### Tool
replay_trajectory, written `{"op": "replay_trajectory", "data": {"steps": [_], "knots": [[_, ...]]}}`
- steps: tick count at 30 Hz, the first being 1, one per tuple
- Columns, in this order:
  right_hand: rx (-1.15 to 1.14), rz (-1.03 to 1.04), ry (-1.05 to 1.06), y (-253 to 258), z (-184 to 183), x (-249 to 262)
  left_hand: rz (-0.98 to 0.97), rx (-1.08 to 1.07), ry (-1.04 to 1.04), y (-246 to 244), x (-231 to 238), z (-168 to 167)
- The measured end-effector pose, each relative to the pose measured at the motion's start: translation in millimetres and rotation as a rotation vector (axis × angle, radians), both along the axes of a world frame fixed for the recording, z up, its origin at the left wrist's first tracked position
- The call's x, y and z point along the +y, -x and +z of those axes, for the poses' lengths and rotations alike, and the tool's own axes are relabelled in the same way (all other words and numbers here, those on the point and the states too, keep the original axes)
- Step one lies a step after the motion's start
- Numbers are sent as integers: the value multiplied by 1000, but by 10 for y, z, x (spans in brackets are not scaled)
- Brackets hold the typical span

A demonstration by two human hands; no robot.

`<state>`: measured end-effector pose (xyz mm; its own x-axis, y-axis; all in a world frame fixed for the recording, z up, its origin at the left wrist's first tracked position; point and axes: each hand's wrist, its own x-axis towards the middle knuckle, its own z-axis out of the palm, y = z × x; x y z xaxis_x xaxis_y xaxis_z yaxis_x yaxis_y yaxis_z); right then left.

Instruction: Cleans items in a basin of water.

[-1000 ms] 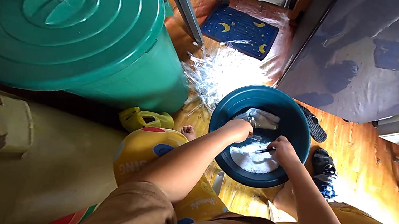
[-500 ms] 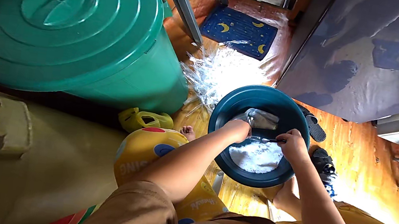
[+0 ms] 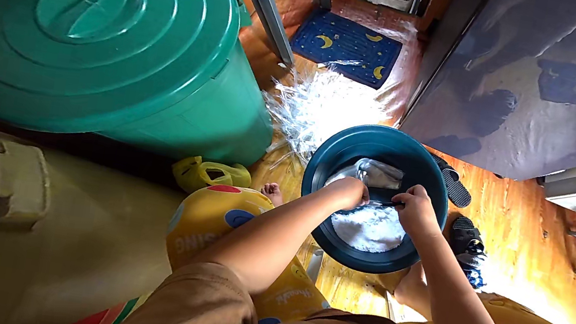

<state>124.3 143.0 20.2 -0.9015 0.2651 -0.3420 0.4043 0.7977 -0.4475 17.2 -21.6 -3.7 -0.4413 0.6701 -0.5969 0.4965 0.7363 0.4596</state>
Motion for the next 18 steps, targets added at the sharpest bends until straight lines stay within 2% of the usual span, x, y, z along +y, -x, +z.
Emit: {"op": "replay_trajectory", "data": {"steps": [5, 11, 15, 18], "knots": [[238, 171, -101, -62, 140, -185, 13, -39, -88, -6, 48, -10], [368, 292, -215, -140, 521, -329, -6, -52, -305, 0, 16, -17], [363, 269, -236, -207, 733, -322, 17, -71, -287, 15, 9, -46], [278, 206, -266, -248, 754, -263, 36, -77, -246, 24, 20, -44]]}}
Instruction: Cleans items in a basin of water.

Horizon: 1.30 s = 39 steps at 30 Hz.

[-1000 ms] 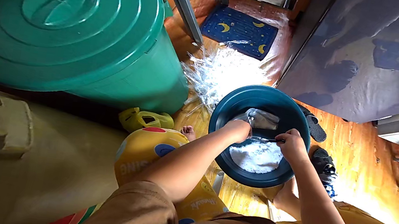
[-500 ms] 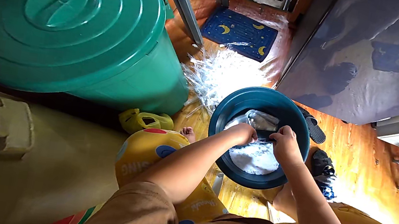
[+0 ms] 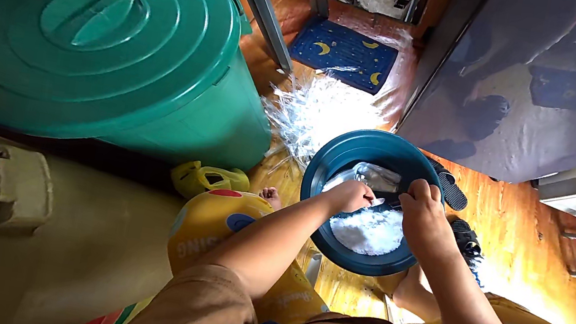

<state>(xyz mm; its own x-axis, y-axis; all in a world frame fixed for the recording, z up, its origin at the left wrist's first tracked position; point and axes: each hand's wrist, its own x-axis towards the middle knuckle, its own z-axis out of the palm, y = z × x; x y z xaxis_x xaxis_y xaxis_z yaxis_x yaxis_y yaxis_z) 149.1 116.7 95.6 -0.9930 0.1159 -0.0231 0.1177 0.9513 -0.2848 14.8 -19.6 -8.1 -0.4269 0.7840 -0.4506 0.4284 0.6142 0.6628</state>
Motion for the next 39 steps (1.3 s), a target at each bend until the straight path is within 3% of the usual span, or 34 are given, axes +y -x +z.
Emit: {"op": "replay_trajectory", "data": {"steps": [5, 8, 12, 14, 17, 19, 22, 28, 34, 39], "knots": [[-512, -37, -161, -6, -453, 138, 97, -69, -40, -5, 41, 78], [-616, 6, -218, -78, -788, 168, 126, -96, -69, -24, 71, 148], [-644, 45, -111, -80, -875, 195, 137, -93, -101, -45, 87, 199], [-515, -17, 102, -42, -805, 265, 130, -71, -108, -55, 89, 214], [-87, -122, 447, 30, -798, 315, 125, -75, -125, -75, 94, 162], [40, -160, 552, 88, -770, 295, 112, -89, -140, -109, 87, 164], [155, -193, 565, 123, -705, 278, 67, -59, -166, -144, 85, 186], [286, -315, 517, 157, -536, 323, 152, -86, -211, -117, 101, 199], [143, -220, 571, 181, -556, 368, 188, -99, -205, -110, 126, 208], [225, -198, 574, 180, -635, 305, 152, -40, -202, -137, 145, 218]]}}
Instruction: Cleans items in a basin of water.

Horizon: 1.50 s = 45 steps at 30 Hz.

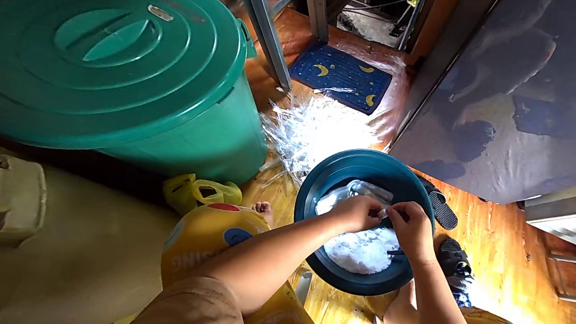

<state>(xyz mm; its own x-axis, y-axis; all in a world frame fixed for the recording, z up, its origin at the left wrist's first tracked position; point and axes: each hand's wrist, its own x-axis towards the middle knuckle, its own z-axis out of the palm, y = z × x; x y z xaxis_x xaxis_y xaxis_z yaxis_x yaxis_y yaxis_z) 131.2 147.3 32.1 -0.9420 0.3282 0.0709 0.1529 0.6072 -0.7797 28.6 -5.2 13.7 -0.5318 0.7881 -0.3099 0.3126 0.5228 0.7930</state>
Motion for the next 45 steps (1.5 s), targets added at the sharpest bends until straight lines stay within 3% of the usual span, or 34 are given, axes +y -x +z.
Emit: {"op": "replay_trajectory", "data": {"steps": [4, 9, 13, 17, 22, 26, 35, 41, 45], "knots": [[93, 2, 12, -2, 74, -6, -93, 128, 86, -20, 5, -39], [170, 40, -5, -19, 94, 3, -172, 107, 234, -17, 2, -115], [83, 71, -60, -5, -33, 63, -42, 134, -23, -46, -5, -67], [24, 62, -6, 10, -73, 35, -46, 262, -189, -32, 40, -26], [51, 45, 14, 22, -43, -9, -50, 225, -158, 15, 20, -58], [57, 27, 36, 18, -47, -30, -77, 289, -258, 5, 34, -96], [204, -27, 61, 5, 130, -23, -163, 148, 33, 70, 25, -170], [147, -12, 40, 6, 75, -63, -100, 201, -304, -11, 72, 22], [170, -46, 61, 6, 137, -50, -153, 227, -224, 29, 48, -60]]}}
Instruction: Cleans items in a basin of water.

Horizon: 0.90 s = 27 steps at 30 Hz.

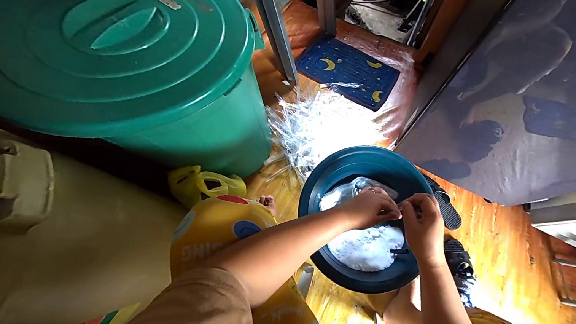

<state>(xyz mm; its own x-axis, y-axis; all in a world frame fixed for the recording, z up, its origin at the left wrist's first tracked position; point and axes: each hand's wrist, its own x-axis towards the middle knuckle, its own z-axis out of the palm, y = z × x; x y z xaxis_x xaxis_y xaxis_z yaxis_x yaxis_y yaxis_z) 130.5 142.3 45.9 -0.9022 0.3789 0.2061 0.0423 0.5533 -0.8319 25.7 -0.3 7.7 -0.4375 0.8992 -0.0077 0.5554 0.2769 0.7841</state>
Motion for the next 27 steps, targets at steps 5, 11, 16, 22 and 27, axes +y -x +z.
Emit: {"op": "replay_trajectory", "data": {"steps": [5, 11, 16, 22, 27], "knots": [[42, -27, -4, -2, 77, 68, -91, 38, 291, 44, -35, -135], [-86, 78, -4, -11, -38, 82, 4, -132, -97, 21, 5, 45], [1, 21, -5, -3, 17, 61, -59, -39, -39, 77, -11, -5], [136, -22, 13, -30, 231, 101, -182, 55, 200, 138, -65, -193], [-6, 58, -9, -48, 195, 91, -113, -388, 117, 28, -71, 98]]}}
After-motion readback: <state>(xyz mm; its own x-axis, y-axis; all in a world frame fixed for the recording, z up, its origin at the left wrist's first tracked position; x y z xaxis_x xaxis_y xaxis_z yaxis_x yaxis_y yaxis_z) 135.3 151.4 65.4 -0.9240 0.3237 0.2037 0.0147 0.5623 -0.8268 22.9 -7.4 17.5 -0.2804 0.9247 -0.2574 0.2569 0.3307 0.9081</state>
